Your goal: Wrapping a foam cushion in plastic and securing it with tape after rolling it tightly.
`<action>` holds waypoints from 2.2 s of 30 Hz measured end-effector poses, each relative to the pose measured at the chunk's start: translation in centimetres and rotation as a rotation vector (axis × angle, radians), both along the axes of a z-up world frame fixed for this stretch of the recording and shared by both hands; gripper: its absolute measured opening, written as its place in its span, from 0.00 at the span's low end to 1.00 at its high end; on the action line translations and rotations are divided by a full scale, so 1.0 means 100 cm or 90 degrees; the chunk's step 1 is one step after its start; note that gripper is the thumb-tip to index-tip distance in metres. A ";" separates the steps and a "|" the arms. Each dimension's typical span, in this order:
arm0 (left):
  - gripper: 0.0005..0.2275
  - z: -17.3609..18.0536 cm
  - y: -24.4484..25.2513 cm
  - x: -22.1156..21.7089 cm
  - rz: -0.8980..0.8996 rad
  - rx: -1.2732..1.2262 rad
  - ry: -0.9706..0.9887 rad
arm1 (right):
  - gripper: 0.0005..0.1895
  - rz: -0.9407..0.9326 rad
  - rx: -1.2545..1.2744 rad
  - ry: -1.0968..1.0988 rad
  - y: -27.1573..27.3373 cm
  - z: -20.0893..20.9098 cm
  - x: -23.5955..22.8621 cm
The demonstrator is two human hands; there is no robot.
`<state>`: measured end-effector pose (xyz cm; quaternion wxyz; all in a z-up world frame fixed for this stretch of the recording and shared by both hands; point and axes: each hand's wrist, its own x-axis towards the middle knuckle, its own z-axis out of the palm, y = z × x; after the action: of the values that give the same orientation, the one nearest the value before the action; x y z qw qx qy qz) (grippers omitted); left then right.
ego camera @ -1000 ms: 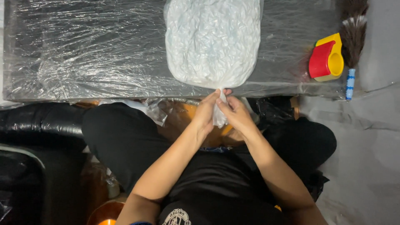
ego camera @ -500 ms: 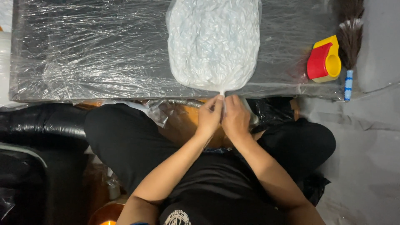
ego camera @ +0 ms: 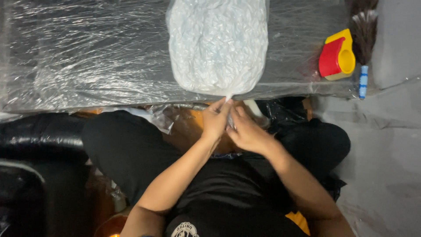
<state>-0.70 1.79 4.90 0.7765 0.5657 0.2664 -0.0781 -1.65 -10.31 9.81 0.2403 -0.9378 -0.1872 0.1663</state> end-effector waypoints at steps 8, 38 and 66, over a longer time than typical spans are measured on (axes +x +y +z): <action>0.14 -0.010 -0.006 -0.004 0.026 -0.100 -0.028 | 0.19 -0.321 -0.319 -0.649 -0.225 -0.035 0.124; 0.12 0.007 0.019 -0.001 -0.062 -0.058 0.014 | 0.26 -0.401 0.798 0.264 -0.189 -0.025 0.001; 0.15 -0.054 0.020 0.008 -0.074 -0.188 -0.096 | 0.13 -0.150 0.103 0.053 -0.060 0.050 0.028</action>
<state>0.06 3.80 -0.50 0.8629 0.4644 0.1601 -0.1186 1.11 -16.27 14.80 0.3407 -0.9231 -0.0789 0.1599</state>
